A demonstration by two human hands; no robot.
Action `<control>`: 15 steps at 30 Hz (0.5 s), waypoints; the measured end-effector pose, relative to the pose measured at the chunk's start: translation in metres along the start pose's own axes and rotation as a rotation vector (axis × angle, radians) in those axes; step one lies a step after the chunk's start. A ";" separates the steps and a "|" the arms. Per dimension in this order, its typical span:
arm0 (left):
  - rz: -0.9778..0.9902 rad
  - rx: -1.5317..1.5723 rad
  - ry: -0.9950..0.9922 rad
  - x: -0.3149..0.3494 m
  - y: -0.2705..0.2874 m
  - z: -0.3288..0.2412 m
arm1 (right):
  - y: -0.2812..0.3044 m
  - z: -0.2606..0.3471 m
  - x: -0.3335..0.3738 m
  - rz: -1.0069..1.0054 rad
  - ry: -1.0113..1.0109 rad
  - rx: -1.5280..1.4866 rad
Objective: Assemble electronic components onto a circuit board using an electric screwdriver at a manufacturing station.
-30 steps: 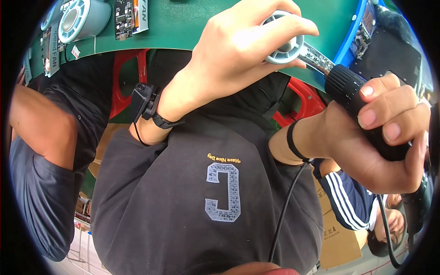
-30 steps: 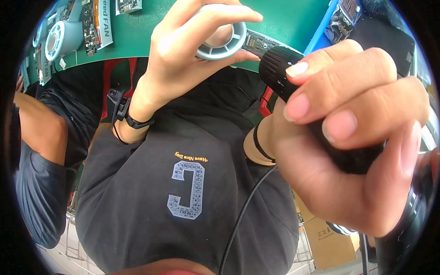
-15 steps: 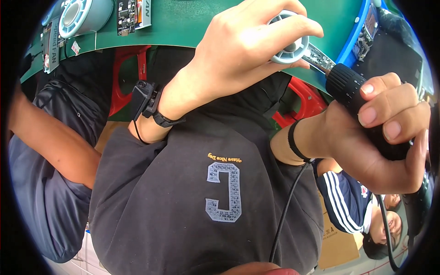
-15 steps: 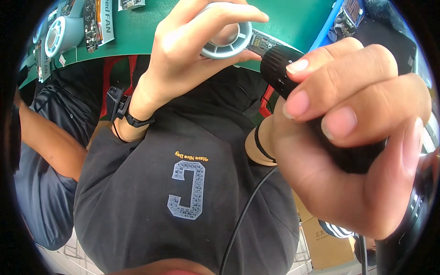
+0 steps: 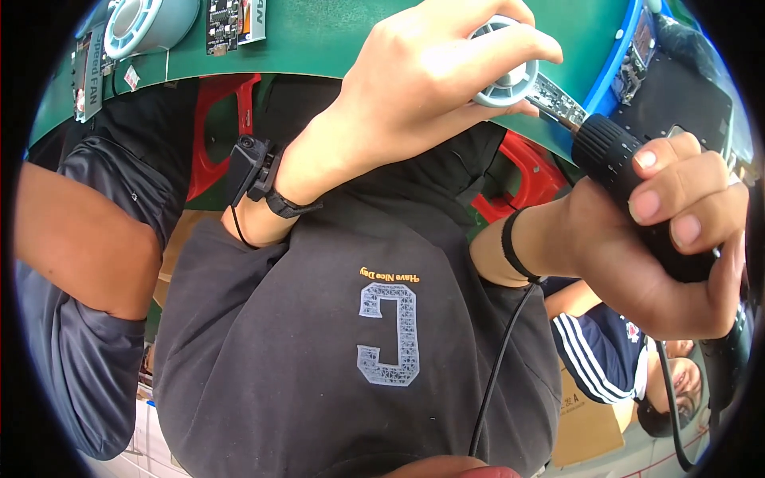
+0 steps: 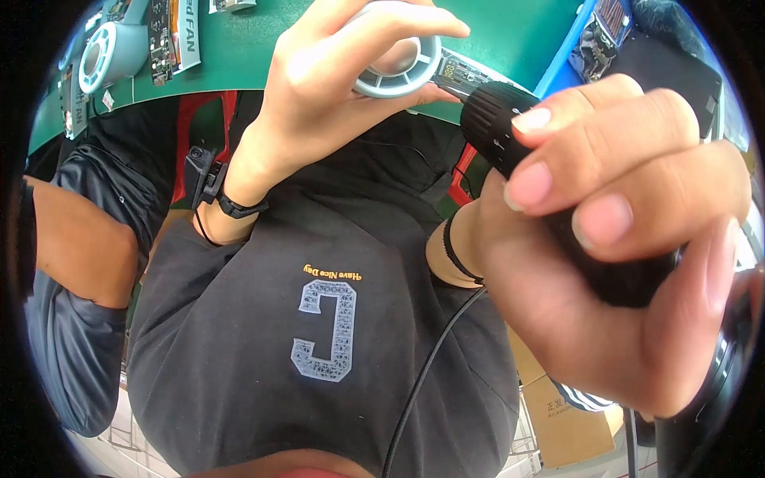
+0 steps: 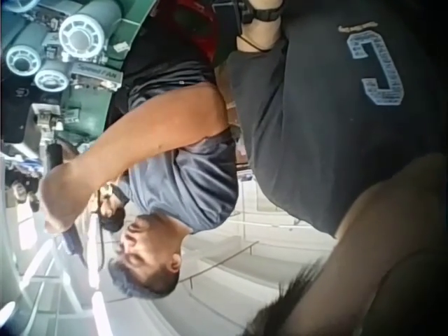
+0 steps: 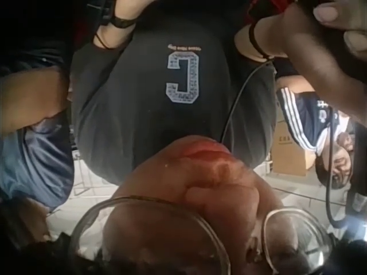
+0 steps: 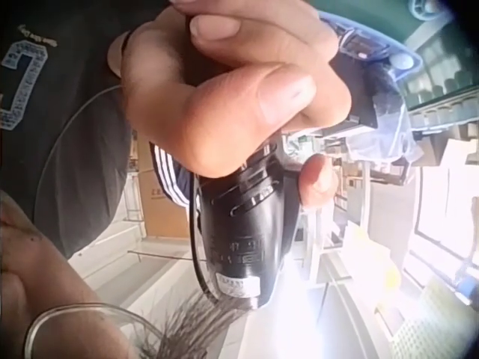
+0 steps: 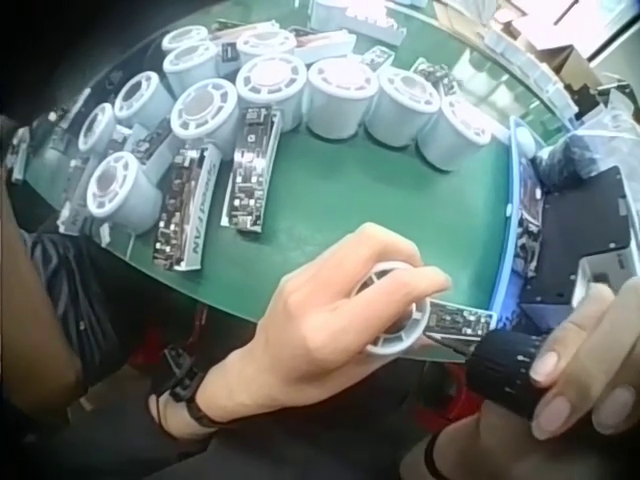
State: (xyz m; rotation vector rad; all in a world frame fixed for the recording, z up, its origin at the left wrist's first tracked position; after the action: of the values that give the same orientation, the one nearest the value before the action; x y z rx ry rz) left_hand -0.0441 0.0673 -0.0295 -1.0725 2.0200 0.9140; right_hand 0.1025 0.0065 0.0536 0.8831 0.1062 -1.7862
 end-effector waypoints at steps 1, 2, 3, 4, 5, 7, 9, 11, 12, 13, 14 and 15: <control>0.000 -0.002 -0.001 0.000 -0.001 0.000 | -0.005 0.000 0.001 -0.004 0.001 0.000; 0.000 -0.004 -0.002 0.001 -0.001 0.001 | -0.002 -0.002 0.001 -0.008 0.003 0.000; 0.000 -0.006 -0.003 0.001 -0.002 0.001 | -0.002 -0.006 0.001 -0.012 0.004 -0.001; 0.002 -0.007 -0.004 0.002 -0.002 0.000 | -0.006 -0.006 0.002 -0.017 0.005 -0.002; -0.019 0.044 0.032 0.002 -0.002 0.000 | -0.006 -0.009 0.003 -0.021 0.005 -0.002; -0.060 0.146 0.106 0.004 -0.001 0.002 | -0.004 -0.011 0.005 -0.029 0.004 -0.005; -0.043 0.095 0.076 0.005 0.000 0.001 | -0.005 -0.013 0.006 -0.035 0.002 -0.005; -0.012 -0.004 0.016 0.005 0.000 0.000 | -0.015 -0.011 0.007 -0.038 0.000 -0.003; -0.014 -0.003 0.017 0.007 0.000 0.002 | -0.024 -0.007 0.007 -0.039 -0.001 -0.002; -0.009 -0.043 -0.019 0.009 0.000 0.002 | -0.015 -0.011 0.007 -0.039 -0.002 0.000; -0.002 -0.087 -0.059 0.010 0.000 0.002 | -0.024 -0.008 0.006 -0.041 0.001 0.000; 0.004 -0.131 -0.099 0.011 0.001 0.001 | -0.027 -0.004 0.006 -0.044 0.005 -0.001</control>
State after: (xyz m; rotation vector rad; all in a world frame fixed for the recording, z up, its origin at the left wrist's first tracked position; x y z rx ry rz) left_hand -0.0498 0.0642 -0.0380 -1.0721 1.9035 1.0929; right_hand 0.0808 0.0150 0.0382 0.8908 0.1303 -1.8243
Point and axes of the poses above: each hand's wrist, its own x-axis away from the middle knuckle, its own y-axis out of the back of the hand, z = x × y, the point moved 7 cm from there along -x, towards the middle knuckle, and after that the axes turned 15 degrees about x, right-handed, at the moved point
